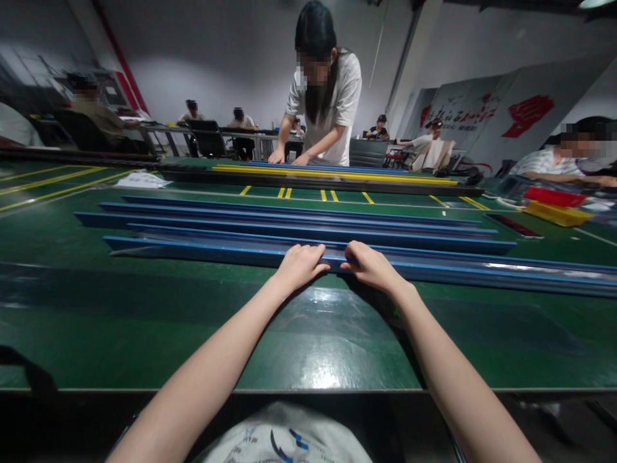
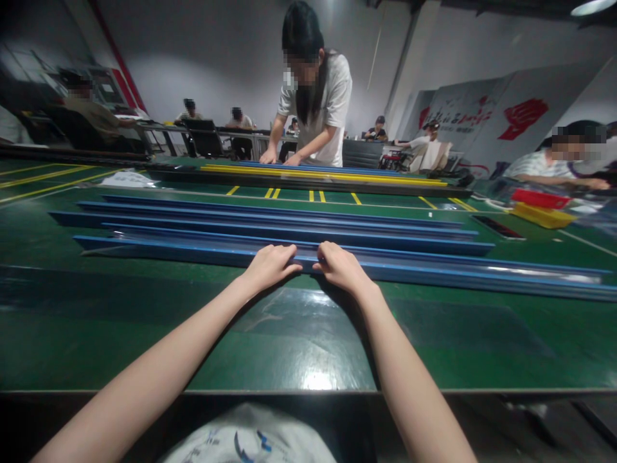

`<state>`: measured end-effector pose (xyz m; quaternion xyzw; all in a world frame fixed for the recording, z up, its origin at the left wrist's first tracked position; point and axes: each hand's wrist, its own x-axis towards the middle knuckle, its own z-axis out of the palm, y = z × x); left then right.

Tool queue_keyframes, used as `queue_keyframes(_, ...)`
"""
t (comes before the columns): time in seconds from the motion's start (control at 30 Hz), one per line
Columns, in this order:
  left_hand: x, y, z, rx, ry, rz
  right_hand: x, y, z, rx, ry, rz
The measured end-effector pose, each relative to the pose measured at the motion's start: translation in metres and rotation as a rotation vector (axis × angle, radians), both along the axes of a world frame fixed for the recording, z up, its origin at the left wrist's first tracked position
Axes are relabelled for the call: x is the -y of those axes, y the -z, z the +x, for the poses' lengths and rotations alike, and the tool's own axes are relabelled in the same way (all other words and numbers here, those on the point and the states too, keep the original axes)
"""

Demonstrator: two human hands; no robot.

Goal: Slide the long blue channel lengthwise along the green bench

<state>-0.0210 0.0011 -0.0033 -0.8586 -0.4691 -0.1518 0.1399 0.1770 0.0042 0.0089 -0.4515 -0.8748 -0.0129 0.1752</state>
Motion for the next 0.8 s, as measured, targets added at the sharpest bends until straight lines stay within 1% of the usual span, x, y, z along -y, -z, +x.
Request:
queue_keyframes(0.17, -0.001, -0.001, -0.002, -0.002, 0.021, 0.004, 0.001, -0.005, 0.001, 0.051, -0.019, -0.005)
queue_keyframes(0.53, 0.000, -0.004, -0.004, 0.011, 0.032, -0.012, -0.001, -0.007, 0.003, 0.042, -0.050, -0.025)
queue_keyframes(0.63, 0.000, -0.005, -0.004, 0.017, 0.032, -0.007, -0.001, -0.007, 0.005, 0.046, -0.034, -0.037)
queue_keyframes(0.8, 0.000, -0.006, -0.005, 0.018, 0.036, -0.012, -0.001, -0.009, 0.013, 0.057, 0.035, -0.068)
